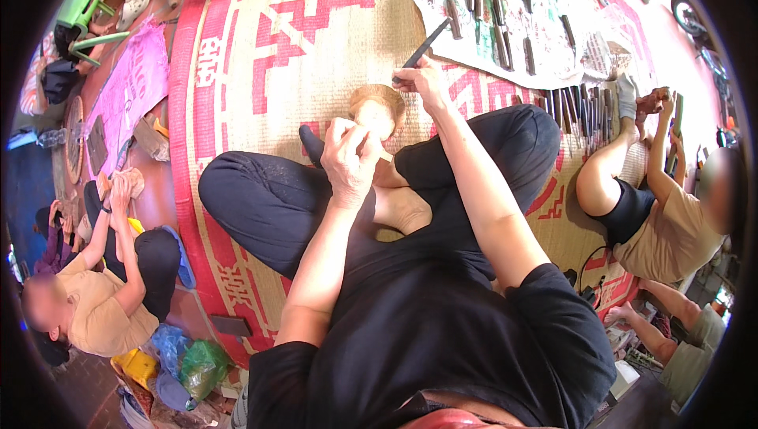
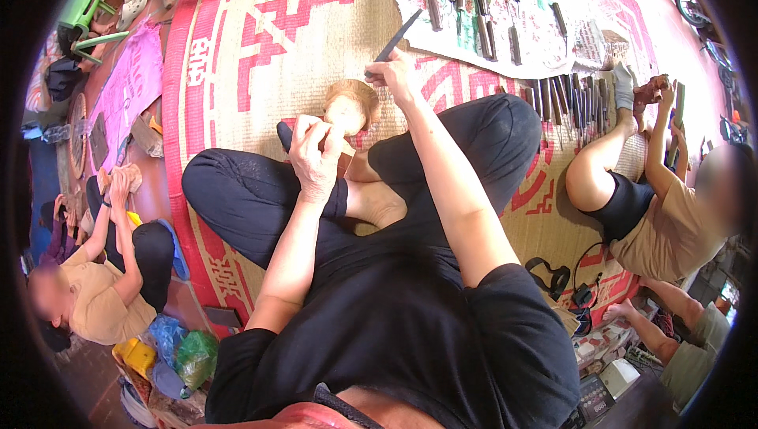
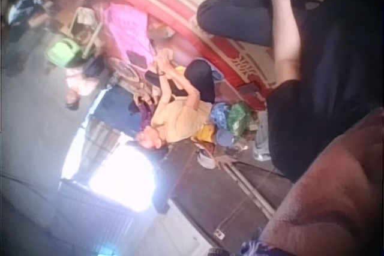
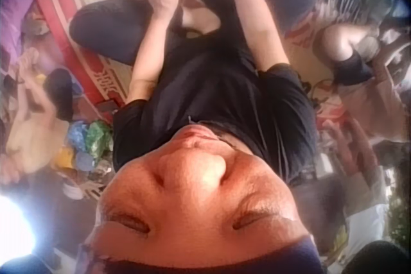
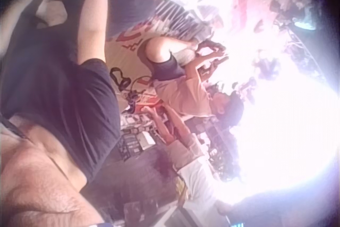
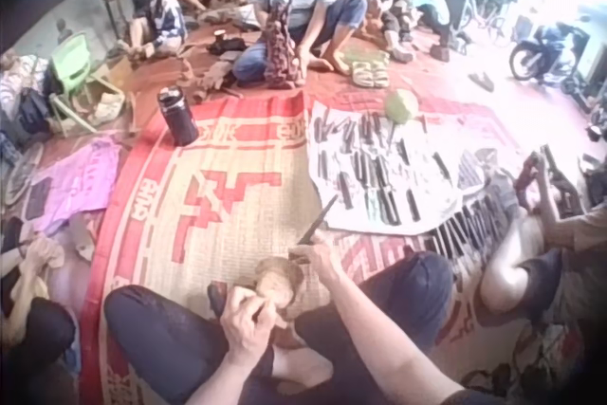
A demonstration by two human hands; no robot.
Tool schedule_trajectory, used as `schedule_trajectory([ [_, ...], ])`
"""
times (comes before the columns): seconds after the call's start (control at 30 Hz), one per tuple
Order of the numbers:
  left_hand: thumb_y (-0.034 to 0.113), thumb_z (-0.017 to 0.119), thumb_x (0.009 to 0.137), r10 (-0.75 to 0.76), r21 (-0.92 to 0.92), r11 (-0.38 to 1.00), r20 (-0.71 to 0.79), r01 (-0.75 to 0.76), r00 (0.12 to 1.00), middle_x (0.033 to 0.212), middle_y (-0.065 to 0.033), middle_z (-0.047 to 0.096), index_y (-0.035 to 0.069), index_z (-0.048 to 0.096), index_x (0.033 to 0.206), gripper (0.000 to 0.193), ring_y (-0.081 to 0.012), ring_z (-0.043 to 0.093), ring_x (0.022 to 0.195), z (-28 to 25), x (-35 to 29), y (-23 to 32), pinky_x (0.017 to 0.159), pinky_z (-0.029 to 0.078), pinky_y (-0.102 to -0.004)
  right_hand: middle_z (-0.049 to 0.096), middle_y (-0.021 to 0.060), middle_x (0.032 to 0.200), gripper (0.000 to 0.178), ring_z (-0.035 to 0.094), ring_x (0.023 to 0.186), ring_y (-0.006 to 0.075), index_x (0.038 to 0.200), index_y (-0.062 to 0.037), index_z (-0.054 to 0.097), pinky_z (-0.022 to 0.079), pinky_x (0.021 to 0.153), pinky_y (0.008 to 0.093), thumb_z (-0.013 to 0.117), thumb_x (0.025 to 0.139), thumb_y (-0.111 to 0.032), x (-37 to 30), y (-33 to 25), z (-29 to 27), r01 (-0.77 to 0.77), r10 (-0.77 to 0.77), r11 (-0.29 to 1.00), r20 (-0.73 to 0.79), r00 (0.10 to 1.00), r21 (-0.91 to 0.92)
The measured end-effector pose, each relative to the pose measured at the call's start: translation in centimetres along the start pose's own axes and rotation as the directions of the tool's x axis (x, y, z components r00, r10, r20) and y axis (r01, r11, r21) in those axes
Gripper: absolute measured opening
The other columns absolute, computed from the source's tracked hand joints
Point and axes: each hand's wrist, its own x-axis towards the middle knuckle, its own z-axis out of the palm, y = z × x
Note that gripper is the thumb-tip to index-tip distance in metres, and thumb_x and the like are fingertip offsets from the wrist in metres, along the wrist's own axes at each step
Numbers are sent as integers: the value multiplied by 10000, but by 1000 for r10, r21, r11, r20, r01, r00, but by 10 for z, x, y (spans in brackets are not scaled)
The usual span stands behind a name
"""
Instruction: The person sits on a mat and carves a small wooden object using a chisel. They hold the wood in their left hand and use the chisel in their right hand to shape the piece, occasionally rotating it to access different sides.
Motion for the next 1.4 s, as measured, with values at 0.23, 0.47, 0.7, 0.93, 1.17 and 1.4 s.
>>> schedule_trajectory([
  [0.23, 154, 653, 793, 10, -1, 1000, -1, -10, 1000, 763, -78, 481, 28, 576, 735, 159, -229, 519, 686, 2, 2, 0, 603, 421, -333, 635, 77, 762, 153, 593, 697, 138, 859, -9, 589, 467, 650, 269, 662, 738, -68, -10, 1, 10, -47, 57, 994, 107, 993, -97],
  [0.47, 162, 655, 795, 3, -4, 1000, 14, -3, 1000, 765, -86, 482, 25, 576, 739, 168, -233, 527, 699, -2, -1, -2, 619, 427, -336, 638, 80, 761, 162, 620, 696, 154, 886, -10, 574, 493, 658, 305, 655, 755, -59, -2, 0, -2, -34, 33, 999, 11, 999, 27],
  [0.7, 87, 660, 730, 1, 9, 1000, -1, -1, 1000, 783, -72, 497, 43, 611, 779, 82, -222, 537, 697, 1, 1, -2, 610, 443, -332, 650, 100, 781, 138, 623, 672, 161, 845, -15, 585, 503, 646, 291, 669, 759, -82, -11, 5, 3, -59, 62, 995, 44, 997, -86],
  [0.93, 122, 657, 773, -3, -6, 1000, -8, 3, 1000, 788, -82, 494, 24, 586, 761, 122, -230, 534, 701, 1, 0, -1, 624, 436, -335, 635, 91, 732, 171, 625, 681, 156, 887, -6, 569, 509, 612, 279, 661, 759, -74, -8, 0, 0, -27, 25, 995, 18, 1000, 92],
  [1.17, 134, 659, 790, -21, -7, 1000, 16, 21, 1000, 785, -85, 494, 20, 578, 749, 145, -231, 534, 703, 1, 0, 0, 627, 432, -334, 626, 79, 745, 137, 623, 671, 160, 859, 9, 580, 507, 619, 293, 647, 759, -55, 4, 9, -6, -68, 68, 998, -65, 996, 3],
  [1.4, 138, 655, 790, 8, 4, 1000, 6, -8, 1000, 786, -87, 494, 18, 581, 756, 145, -234, 531, 706, 2, 2, -2, 629, 431, -330, 632, 91, 736, 99, 597, 548, 133, 804, -1, 572, 483, 501, 244, 649, 760, -48, -8, 16, 3, 42, -35, 995, 81, 996, -89],
])
